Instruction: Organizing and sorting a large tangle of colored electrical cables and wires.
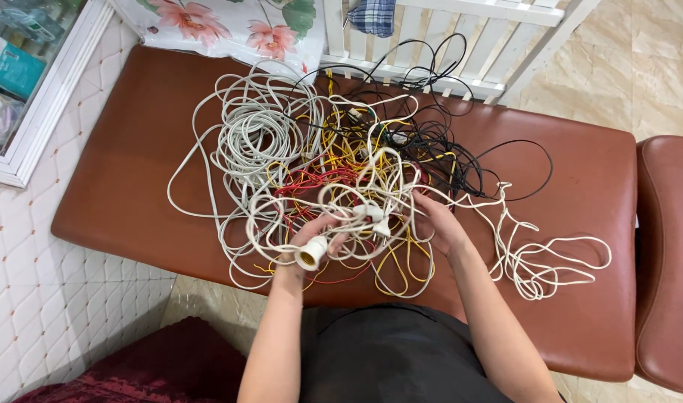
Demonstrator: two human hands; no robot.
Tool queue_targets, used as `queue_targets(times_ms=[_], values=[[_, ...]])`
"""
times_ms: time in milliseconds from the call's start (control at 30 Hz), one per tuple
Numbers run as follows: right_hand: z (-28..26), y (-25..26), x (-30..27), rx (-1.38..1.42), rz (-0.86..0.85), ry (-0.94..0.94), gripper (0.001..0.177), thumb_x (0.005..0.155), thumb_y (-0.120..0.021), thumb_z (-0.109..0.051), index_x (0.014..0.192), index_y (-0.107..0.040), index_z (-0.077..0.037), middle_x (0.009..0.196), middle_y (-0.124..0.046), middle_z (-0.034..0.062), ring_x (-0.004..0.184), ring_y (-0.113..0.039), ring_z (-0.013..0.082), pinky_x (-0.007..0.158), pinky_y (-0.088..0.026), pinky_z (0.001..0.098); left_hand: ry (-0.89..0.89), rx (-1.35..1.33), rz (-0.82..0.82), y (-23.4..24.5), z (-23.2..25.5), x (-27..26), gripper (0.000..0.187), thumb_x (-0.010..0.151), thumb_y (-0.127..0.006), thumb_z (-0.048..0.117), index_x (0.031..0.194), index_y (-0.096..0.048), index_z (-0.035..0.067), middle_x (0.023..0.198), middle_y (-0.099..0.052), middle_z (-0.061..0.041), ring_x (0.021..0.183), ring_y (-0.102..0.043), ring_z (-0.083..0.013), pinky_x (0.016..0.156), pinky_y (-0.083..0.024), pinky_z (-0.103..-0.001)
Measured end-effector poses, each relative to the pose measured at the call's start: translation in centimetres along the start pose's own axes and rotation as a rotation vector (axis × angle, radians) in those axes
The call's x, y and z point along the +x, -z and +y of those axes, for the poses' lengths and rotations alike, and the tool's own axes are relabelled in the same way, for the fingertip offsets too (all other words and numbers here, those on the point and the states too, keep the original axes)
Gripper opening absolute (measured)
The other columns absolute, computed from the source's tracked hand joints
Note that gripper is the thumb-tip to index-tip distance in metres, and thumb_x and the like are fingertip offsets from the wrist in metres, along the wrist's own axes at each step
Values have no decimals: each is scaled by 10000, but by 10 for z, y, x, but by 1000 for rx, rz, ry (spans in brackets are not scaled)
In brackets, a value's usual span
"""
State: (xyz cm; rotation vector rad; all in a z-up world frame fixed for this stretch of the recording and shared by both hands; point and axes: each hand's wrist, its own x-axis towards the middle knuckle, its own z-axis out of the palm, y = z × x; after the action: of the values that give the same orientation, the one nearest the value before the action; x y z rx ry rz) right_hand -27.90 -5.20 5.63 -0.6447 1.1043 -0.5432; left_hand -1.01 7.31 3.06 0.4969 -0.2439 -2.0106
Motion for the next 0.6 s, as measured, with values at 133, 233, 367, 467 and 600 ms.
queue_targets(times_ms=[133,233,367,467,600], values=[[3,4,7,181,-213,-25,328,978,-570,-303,1163,-673,-53,1112,-755,75,1008,-718,166,906,-573,314,-80,583,197,-26,20,-8,250,960,-727,193,1089,-605,16,774,-630,-39,625,-585,-117,556,-468,-244],[4,8,12,112,-241,100,296,1044,-618,-254,1241,-681,-43,1129,-711,42,996,-666,135,896,-548,315,-186,1104,287,-54,37,-12,309,872,-831,217,985,-602,43,813,-647,-15,707,-605,-124,638,-494,-291],[-11,10,3,117,-181,233,287,991,-618,-218,1217,-688,-56,1069,-743,46,936,-698,130,848,-574,295,-160,1576,646,-82,51,-14,297,836,-815,289,984,-628,113,799,-709,-62,713,-676,-216,659,-515,-388],[-13,22,5,14,-106,299,283,1029,-632,-228,1215,-705,-27,1017,-736,32,895,-668,107,777,-525,268,-321,1818,742,-74,48,-15,295,846,-803,303,986,-623,116,824,-724,-89,740,-692,-290,654,-510,-438],[-3,40,18,-318,-75,433,281,994,-667,-230,1139,-697,9,1015,-756,30,909,-685,85,778,-534,252,-580,1985,762,-49,38,-14,194,878,-734,170,923,-565,86,814,-679,-94,752,-679,-329,648,-505,-459]])
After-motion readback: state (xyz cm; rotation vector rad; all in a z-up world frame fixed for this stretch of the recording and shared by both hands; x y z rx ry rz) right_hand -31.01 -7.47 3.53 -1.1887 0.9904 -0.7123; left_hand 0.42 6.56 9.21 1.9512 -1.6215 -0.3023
